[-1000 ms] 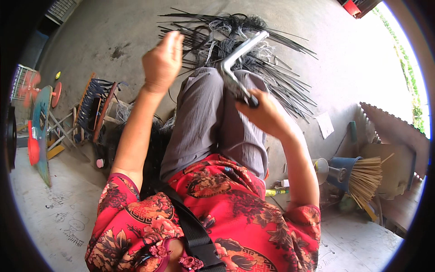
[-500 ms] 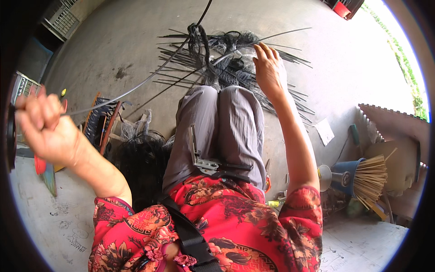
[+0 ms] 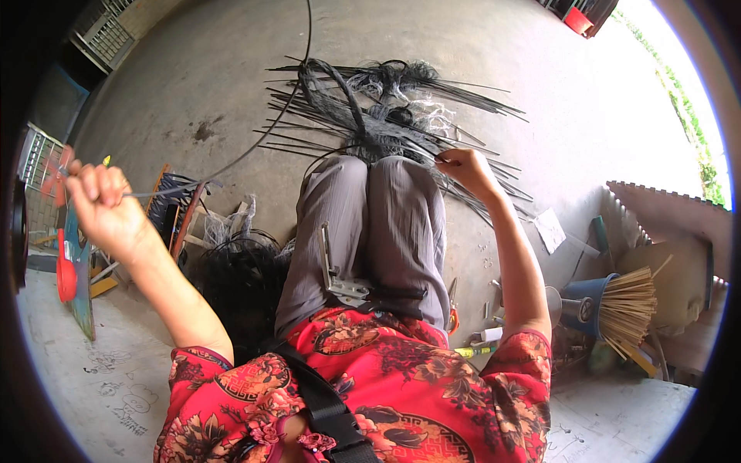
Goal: The person assembles a black mesh structure on the ground using black plastic strips. They thread the strips through the mesh by hand and trim the excess length with a cutting tool.
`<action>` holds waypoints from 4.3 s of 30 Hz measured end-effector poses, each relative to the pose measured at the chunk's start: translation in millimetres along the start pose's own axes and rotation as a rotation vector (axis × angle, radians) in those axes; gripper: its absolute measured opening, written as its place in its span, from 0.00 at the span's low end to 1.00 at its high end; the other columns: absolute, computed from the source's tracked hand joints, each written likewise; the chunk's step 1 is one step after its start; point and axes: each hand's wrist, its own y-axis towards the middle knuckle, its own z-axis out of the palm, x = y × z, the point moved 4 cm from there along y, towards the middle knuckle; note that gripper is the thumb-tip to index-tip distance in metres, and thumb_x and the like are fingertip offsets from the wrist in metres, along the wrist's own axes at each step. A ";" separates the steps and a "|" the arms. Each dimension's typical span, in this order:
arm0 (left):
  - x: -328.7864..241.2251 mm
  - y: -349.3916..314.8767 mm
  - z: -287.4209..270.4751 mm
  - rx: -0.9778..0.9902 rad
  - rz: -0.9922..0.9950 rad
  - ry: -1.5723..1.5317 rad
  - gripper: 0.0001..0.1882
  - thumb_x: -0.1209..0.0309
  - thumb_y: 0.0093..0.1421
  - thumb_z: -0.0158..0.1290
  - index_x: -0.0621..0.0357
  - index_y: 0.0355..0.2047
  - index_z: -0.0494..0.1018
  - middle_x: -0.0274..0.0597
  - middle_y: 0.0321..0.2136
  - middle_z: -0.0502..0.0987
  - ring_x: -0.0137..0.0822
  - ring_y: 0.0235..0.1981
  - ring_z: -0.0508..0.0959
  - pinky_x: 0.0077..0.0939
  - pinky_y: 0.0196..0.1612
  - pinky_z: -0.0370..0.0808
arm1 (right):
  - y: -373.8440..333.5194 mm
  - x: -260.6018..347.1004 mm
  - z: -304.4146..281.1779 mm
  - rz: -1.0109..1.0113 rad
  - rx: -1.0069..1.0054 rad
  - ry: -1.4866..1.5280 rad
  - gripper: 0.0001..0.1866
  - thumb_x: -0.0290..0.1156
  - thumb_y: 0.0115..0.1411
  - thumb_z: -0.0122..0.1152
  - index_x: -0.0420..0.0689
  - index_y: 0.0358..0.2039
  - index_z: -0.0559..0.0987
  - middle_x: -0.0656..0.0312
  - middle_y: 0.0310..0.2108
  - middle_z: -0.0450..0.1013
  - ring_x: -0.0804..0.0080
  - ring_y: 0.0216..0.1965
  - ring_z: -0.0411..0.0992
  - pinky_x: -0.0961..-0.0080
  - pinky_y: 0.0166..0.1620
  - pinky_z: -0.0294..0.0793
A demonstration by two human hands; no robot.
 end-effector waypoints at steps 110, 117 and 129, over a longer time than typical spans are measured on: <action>117.8 -90.1 -5.9 0.738 -0.799 0.643 0.14 0.64 0.83 0.53 0.64 0.49 0.79 0.25 0.27 0.71 0.16 0.25 0.65 0.13 0.25 0.63 | -251.9 181.7 163.9 -0.404 0.544 -0.577 0.09 0.32 0.67 0.61 0.41 0.42 0.79 0.51 0.40 0.80 0.55 0.44 0.81 0.59 0.44 0.84; 8.6 -50.9 74.3 0.613 -0.870 -0.123 0.16 0.63 0.85 0.48 0.69 0.50 0.74 0.26 0.22 0.65 0.15 0.16 0.58 0.13 0.16 0.56 | -229.8 174.3 116.5 -0.266 0.470 -0.195 0.18 0.41 0.66 0.73 0.40 0.42 0.77 0.45 0.32 0.80 0.39 0.38 0.82 0.49 0.40 0.81; 168.0 -84.7 -3.8 0.898 -0.189 1.194 0.14 0.64 0.82 0.52 0.61 0.42 0.78 0.30 0.22 0.72 0.22 0.23 0.72 0.25 0.29 0.71 | -231.3 141.2 70.3 -0.185 -0.127 0.595 0.14 0.32 0.65 0.82 0.39 0.45 0.85 0.66 0.32 0.81 0.77 0.32 0.76 0.76 0.40 0.77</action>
